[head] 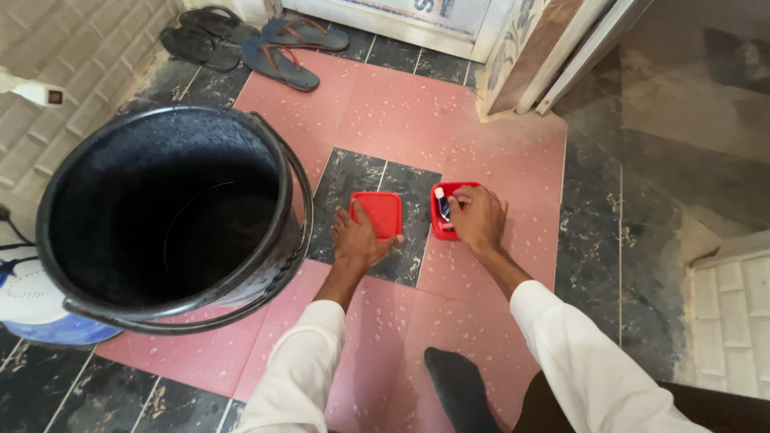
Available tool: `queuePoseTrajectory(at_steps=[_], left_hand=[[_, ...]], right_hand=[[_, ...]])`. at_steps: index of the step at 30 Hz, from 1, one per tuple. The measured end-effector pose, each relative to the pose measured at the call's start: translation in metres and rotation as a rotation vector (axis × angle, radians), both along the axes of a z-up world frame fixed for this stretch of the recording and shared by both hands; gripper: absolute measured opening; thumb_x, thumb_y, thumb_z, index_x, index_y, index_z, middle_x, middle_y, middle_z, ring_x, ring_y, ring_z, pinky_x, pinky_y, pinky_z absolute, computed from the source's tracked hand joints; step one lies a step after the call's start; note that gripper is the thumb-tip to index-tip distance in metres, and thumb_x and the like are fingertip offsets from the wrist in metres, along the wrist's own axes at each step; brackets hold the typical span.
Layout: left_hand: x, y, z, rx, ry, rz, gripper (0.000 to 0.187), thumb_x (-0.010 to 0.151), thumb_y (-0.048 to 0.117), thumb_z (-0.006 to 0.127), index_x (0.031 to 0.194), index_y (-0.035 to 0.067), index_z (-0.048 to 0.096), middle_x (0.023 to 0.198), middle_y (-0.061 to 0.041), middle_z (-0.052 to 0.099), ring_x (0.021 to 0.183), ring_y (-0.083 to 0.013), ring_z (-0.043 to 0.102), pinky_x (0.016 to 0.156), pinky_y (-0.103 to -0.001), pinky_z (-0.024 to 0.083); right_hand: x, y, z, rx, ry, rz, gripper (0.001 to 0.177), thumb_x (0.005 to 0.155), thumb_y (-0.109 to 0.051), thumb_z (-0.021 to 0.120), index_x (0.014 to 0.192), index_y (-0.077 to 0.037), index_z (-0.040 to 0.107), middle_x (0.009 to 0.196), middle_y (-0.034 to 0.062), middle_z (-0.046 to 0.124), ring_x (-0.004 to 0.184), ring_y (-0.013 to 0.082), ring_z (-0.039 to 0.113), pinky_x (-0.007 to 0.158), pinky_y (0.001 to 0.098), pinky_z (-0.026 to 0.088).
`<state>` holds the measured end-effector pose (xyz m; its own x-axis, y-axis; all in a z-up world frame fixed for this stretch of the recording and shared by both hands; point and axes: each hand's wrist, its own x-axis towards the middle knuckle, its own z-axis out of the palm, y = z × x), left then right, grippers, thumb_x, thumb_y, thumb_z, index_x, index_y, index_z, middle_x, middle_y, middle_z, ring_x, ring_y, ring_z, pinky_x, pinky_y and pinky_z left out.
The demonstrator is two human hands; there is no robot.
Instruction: The person washes several personal care items in a black bucket of water. They scrub a toothbrush, a razor, and a small pink object, then place them into a red container. Finally, they close the container and place it on a shelf.
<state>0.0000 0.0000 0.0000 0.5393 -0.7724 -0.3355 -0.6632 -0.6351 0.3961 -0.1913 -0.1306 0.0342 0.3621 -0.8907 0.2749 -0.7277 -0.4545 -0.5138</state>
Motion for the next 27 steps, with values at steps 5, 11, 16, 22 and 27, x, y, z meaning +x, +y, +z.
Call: queuePoseTrajectory(at_steps=[5,11,16,22,27], left_hand=[[-0.023,-0.009,-0.010,-0.141,-0.031,0.107,0.142,0.061,0.061,0.092,0.157,-0.002,0.008,0.160,-0.030,0.022,0.150,-0.0415,0.024,0.122,-0.050,0.026],[-0.023,-0.036,-0.001,0.001,0.076,0.343,0.154,0.051,0.036,0.106,0.163,0.007,0.004,0.149,-0.028,0.036,0.138,-0.0427,0.038,0.112,-0.052,0.038],[-0.015,-0.041,-0.004,0.134,0.067,0.397,0.157,0.042,0.037,0.109,0.161,0.011,0.010,0.144,-0.022,0.039,0.136,-0.0383,0.039,0.113,-0.048,0.036],[-0.008,-0.036,-0.009,0.131,0.051,0.243,0.137,0.044,0.039,0.109,0.150,0.008,0.029,0.146,-0.021,0.036,0.140,-0.0404,0.036,0.112,-0.052,0.039],[-0.004,-0.028,-0.033,-0.123,0.169,0.237,0.128,0.044,0.020,0.107,0.149,0.014,0.035,0.145,-0.019,0.038,0.137,-0.0417,0.042,0.109,-0.052,0.046]], right_hand=[[0.010,0.007,0.000,-0.108,-0.084,0.092,0.019,0.087,-0.025,0.078,0.099,-0.010,0.078,0.102,0.0067,0.072,0.099,0.0255,0.066,0.094,0.0441,0.041],[0.014,0.013,-0.001,-0.056,-0.125,0.167,0.021,0.084,-0.019,0.077,0.103,-0.009,0.077,0.097,0.0076,0.068,0.088,0.0246,0.066,0.098,0.0428,0.044],[0.021,0.021,-0.005,0.154,-0.226,0.167,0.027,0.087,-0.020,0.074,0.111,-0.009,0.073,0.107,0.0087,0.064,0.096,0.0254,0.065,0.091,0.0409,0.052],[0.034,0.025,0.004,-0.089,0.259,0.467,0.063,0.075,-0.020,0.084,0.132,-0.006,0.061,0.134,0.0162,0.056,0.127,0.0338,0.050,0.109,0.0502,0.038],[0.086,0.005,0.003,0.020,0.718,0.646,0.126,0.055,-0.032,0.099,0.154,-0.002,0.027,0.156,0.0203,0.035,0.148,0.0335,0.029,0.123,0.0515,0.016]])
